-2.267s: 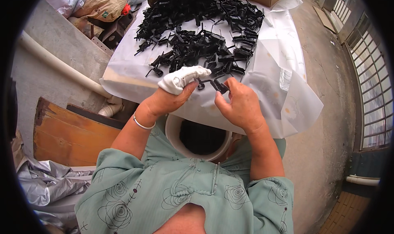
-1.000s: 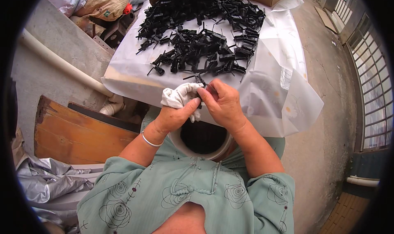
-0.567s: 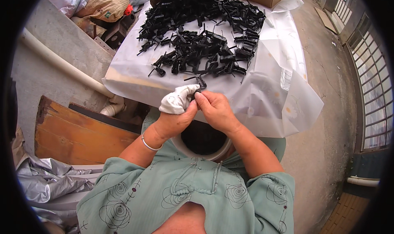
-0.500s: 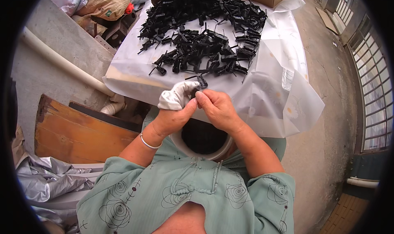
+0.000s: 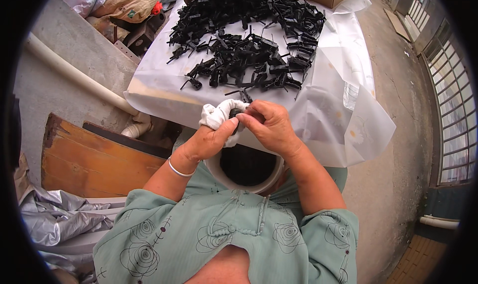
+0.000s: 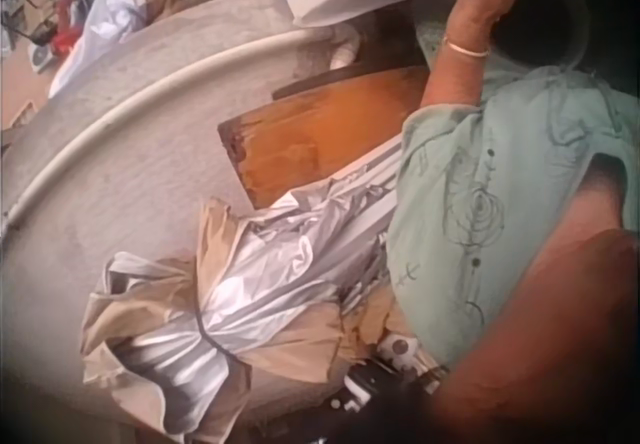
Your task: Cleaning small black plastic components by wiping them with a cloth.
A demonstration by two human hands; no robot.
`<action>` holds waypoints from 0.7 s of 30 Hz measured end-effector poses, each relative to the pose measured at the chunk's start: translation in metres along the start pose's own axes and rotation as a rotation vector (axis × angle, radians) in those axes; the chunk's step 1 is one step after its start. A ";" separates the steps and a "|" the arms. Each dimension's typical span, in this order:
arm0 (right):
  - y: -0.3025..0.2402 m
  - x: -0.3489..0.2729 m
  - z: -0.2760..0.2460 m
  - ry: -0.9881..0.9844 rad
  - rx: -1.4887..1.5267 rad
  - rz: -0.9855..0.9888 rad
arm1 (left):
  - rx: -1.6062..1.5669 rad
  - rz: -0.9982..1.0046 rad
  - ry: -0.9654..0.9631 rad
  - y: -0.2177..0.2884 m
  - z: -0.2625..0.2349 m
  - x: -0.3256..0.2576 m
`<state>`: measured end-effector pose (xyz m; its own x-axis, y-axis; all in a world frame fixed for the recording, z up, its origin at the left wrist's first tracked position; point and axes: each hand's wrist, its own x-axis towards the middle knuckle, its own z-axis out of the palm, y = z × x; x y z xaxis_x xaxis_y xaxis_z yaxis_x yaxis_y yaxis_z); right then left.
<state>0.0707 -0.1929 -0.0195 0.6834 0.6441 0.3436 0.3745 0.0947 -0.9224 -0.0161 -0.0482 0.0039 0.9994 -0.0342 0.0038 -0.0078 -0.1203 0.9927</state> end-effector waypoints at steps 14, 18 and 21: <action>-0.005 -0.002 0.003 -0.049 -0.012 0.087 | -0.089 -0.026 -0.015 -0.003 -0.005 0.000; 0.000 0.000 0.004 -0.052 -0.134 -0.146 | 0.111 0.154 0.112 -0.012 0.000 0.004; 0.003 -0.003 0.010 -0.112 -0.196 -0.090 | 0.256 0.216 0.174 -0.014 0.005 0.004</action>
<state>0.0636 -0.1870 -0.0248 0.5722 0.7210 0.3909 0.5526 0.0133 -0.8334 -0.0124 -0.0518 -0.0103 0.9643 0.0805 0.2523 -0.2055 -0.3735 0.9046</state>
